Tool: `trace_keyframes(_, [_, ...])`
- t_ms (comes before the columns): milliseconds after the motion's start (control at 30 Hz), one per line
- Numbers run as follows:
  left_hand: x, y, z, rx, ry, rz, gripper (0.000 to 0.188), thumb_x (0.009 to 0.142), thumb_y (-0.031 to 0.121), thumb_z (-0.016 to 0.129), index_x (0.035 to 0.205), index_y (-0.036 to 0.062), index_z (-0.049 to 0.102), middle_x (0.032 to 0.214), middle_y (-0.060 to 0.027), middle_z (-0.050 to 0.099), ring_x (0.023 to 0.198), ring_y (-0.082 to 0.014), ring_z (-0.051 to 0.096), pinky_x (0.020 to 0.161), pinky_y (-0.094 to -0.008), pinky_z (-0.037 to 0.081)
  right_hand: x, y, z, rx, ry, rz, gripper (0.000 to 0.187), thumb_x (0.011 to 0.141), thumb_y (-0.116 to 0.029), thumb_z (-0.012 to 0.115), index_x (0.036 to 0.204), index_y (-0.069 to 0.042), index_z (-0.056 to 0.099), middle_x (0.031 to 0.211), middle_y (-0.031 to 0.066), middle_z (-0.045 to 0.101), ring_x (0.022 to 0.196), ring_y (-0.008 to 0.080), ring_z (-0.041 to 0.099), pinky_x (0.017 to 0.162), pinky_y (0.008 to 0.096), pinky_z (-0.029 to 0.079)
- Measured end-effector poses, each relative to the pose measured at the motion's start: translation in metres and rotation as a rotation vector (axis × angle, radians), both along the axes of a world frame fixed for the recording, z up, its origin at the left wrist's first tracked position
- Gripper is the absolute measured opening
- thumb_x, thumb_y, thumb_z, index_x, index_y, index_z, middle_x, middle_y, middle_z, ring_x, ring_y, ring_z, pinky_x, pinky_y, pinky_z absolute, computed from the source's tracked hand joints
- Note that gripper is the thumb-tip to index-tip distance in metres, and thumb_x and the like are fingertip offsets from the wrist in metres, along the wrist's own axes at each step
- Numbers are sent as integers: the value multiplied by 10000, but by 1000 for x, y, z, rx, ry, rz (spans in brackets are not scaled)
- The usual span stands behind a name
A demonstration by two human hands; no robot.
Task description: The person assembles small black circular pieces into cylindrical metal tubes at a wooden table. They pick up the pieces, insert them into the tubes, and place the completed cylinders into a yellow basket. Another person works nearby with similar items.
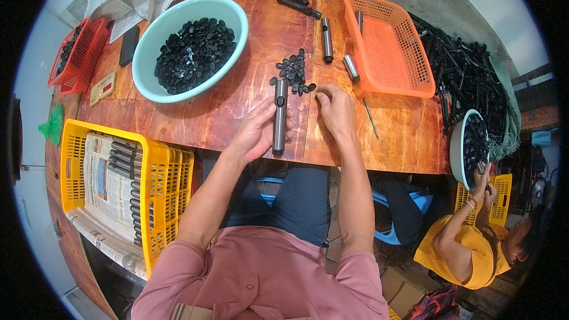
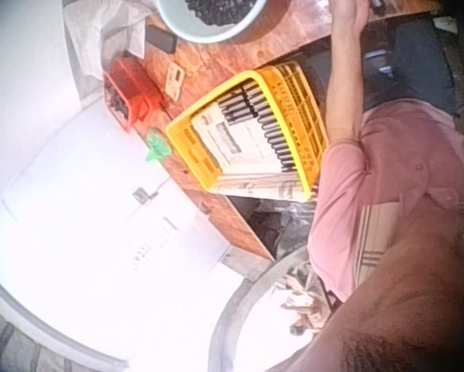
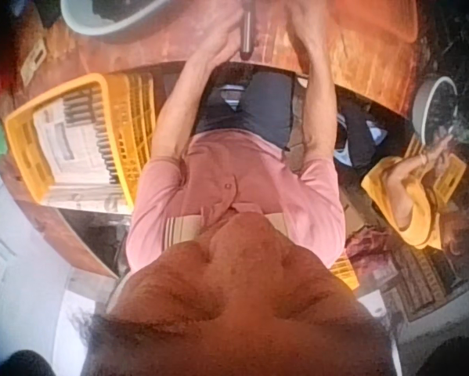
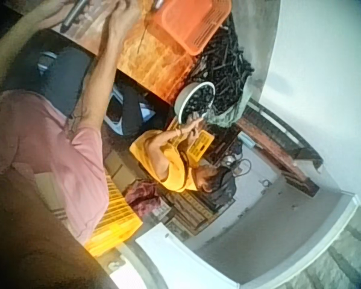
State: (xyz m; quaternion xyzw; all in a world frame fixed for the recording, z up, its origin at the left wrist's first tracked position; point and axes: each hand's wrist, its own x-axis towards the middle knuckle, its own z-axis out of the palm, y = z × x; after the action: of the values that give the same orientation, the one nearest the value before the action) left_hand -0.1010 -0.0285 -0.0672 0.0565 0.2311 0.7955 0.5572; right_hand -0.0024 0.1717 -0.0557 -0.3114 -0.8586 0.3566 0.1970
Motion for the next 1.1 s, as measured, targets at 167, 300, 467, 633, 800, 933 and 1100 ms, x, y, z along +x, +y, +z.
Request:
trace_keyframes(167, [0,0,-1,42,-6,-15,413,1066,176,529,1451,51,449,1084,-140,645,999,-254,677,914,-480,605,3,4,-4,127,8,-47,208,871,-81,715,1059,9,730,964,185,701,911,325,686,836,406,528])
trace_keyframes(300, [1,0,-1,49,-18,-7,409,1066,169,526,1446,37,453,1084,-141,643,1020,-257,672,925,-483,599,7,-4,4,128,0,-73,213,863,-100,734,1048,5,729,947,178,679,913,329,672,835,410,525])
trace_keyframes(467, [1,0,-7,-7,62,3,412,1040,159,559,1429,53,475,1102,-148,654,1005,-277,686,889,-464,605,12,-6,2,247,-46,-45,216,856,-140,751,1030,-14,725,961,166,657,910,336,664,825,427,523])
trace_keyframes(633, [4,-8,-2,59,117,-51,451,984,144,628,1405,33,506,1130,-158,659,983,-273,691,874,-432,592,13,-11,2,197,-8,-48,206,861,-152,750,1027,-31,726,970,159,651,892,338,674,795,432,527])
trace_keyframes(800, [4,-12,-3,83,107,-54,470,996,124,607,1432,1,482,1131,-151,658,967,-242,677,904,-392,571,14,-9,3,234,-44,-43,199,872,-161,748,1028,-39,728,971,152,651,883,329,681,790,418,532])
trace_keyframes(933, [4,-9,-3,105,84,-56,450,1027,134,572,1446,0,473,1107,-142,657,963,-229,670,901,-368,564,15,-8,2,189,-31,-37,198,877,-162,745,1024,-29,729,971,153,651,882,336,677,788,417,529])
trace_keyframes(1100, [1,-1,-4,30,7,-28,372,1059,202,532,1389,33,494,1101,-131,650,950,-259,680,841,-439,595,16,-10,0,207,-52,-38,194,877,-166,740,1023,-39,732,980,155,658,905,344,677,797,426,530])
